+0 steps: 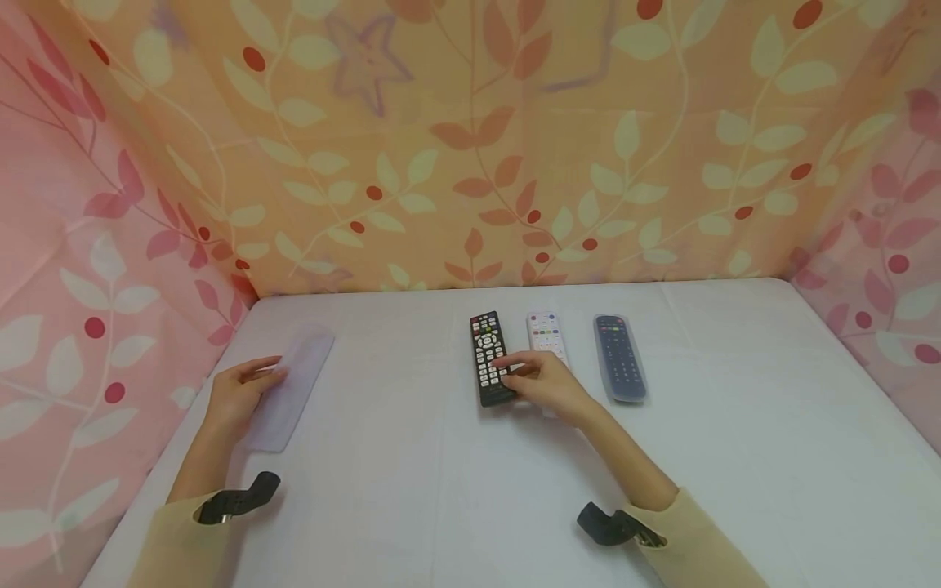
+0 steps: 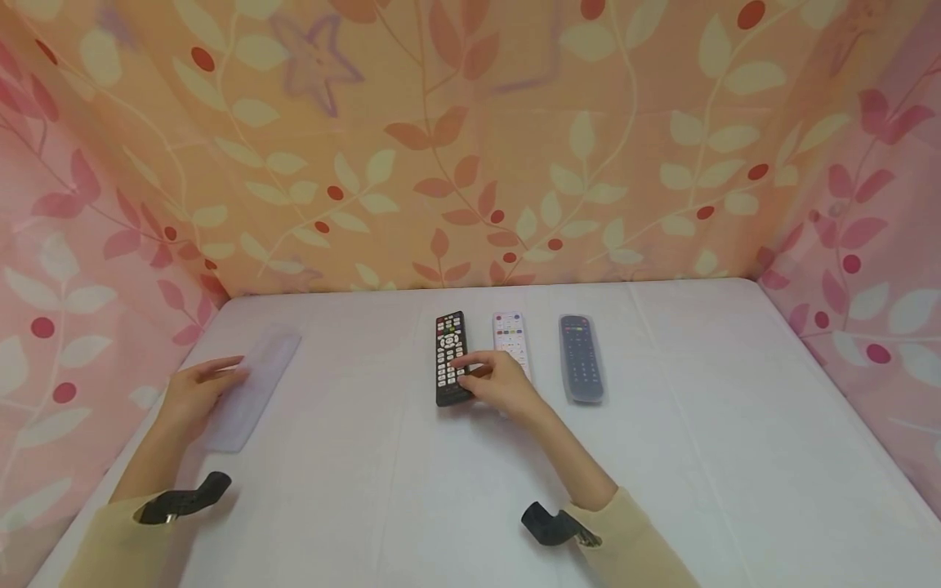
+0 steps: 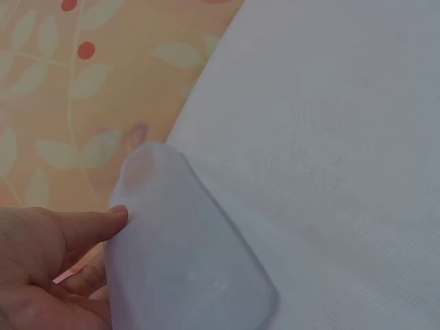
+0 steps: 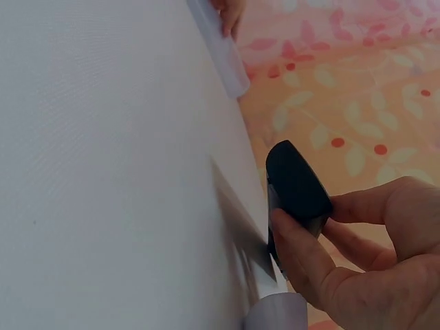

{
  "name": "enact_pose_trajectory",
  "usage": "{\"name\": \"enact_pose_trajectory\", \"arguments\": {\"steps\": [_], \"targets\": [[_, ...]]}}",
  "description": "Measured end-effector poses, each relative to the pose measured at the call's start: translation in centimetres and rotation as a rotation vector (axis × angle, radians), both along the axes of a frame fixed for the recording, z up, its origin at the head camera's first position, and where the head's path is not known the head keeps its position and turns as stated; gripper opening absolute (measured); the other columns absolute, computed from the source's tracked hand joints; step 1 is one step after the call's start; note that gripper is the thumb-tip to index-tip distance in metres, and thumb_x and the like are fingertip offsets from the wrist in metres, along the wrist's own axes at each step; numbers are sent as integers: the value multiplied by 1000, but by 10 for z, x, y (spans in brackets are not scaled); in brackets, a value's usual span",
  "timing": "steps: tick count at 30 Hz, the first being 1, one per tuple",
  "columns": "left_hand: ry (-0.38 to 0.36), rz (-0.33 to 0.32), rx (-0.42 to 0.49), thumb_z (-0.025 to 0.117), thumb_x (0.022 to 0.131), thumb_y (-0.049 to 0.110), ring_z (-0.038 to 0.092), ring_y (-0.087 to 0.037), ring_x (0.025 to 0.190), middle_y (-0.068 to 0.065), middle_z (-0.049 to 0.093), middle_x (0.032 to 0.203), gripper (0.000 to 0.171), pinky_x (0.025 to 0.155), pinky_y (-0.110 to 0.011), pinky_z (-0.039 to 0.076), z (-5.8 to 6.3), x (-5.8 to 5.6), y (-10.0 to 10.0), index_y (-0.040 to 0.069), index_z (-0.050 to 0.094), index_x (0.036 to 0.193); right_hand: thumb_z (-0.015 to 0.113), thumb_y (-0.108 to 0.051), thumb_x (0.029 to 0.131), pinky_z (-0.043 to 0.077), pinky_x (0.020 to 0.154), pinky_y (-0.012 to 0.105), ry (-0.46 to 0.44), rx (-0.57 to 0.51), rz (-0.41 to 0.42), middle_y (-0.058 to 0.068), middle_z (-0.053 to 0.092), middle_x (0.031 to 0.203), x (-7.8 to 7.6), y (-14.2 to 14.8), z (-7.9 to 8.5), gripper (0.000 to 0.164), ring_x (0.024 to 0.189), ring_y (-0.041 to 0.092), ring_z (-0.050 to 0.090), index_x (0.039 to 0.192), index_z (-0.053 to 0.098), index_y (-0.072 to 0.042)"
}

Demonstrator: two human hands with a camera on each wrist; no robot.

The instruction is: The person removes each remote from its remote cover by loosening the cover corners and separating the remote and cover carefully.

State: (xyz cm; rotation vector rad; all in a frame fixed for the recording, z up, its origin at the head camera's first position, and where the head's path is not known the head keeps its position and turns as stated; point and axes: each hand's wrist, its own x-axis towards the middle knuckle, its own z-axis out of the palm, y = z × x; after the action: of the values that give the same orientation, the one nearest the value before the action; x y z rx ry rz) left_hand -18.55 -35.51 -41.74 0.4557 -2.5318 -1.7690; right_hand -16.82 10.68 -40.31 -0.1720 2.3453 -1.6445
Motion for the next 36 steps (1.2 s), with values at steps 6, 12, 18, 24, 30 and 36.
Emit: {"name": "enact_pose_trajectory", "arguments": {"steps": [6,12,18,24,30,36], "targets": [[-41,-43,-57,70,102,13,62,10,79,25,70,81,54,75,-5,51,-3,-2,-5,-12,51,146,70,-1,96,60,74,29,36,36,-16,20,71,111,4,-6,-5,30,98,25,66,125,75,0],[-55,-46,-34,74,100,15,64,9,77,18,74,82,55,73,-6,51,-8,-4,-8,-12,54,144,73,0,93,60,70,30,79,97,-17,18,73,106,6,-10,-9,30,93,24,68,123,76,-1],[-84,-64,-74,74,101,19,63,9,78,24,69,83,59,71,-8,52,-9,-5,-9,-10,52,147,75,1,92,59,68,29,89,122,-40,16,75,100,8,-16,-8,29,87,22,69,121,77,-1],[-64,-118,-177,75,100,25,62,9,79,24,71,89,62,72,-12,53,-7,-6,-13,-9,53,147,78,-1,91,55,66,26,95,137,-41,13,76,95,9,-20,-8,29,81,16,68,120,77,-2],[-16,-155,-251,74,101,25,60,13,82,5,79,104,59,74,-8,52,-6,-4,-18,-10,56,144,79,-2,91,57,67,27,99,157,-45,11,75,94,10,-20,-11,30,81,16,69,120,77,-3],[-14,-152,-273,73,102,29,58,15,83,-5,77,116,58,75,-6,52,-7,-1,-19,-10,58,142,79,0,89,53,64,26,114,165,-54,15,74,104,11,-20,-11,29,77,15,65,119,77,-1]]}}
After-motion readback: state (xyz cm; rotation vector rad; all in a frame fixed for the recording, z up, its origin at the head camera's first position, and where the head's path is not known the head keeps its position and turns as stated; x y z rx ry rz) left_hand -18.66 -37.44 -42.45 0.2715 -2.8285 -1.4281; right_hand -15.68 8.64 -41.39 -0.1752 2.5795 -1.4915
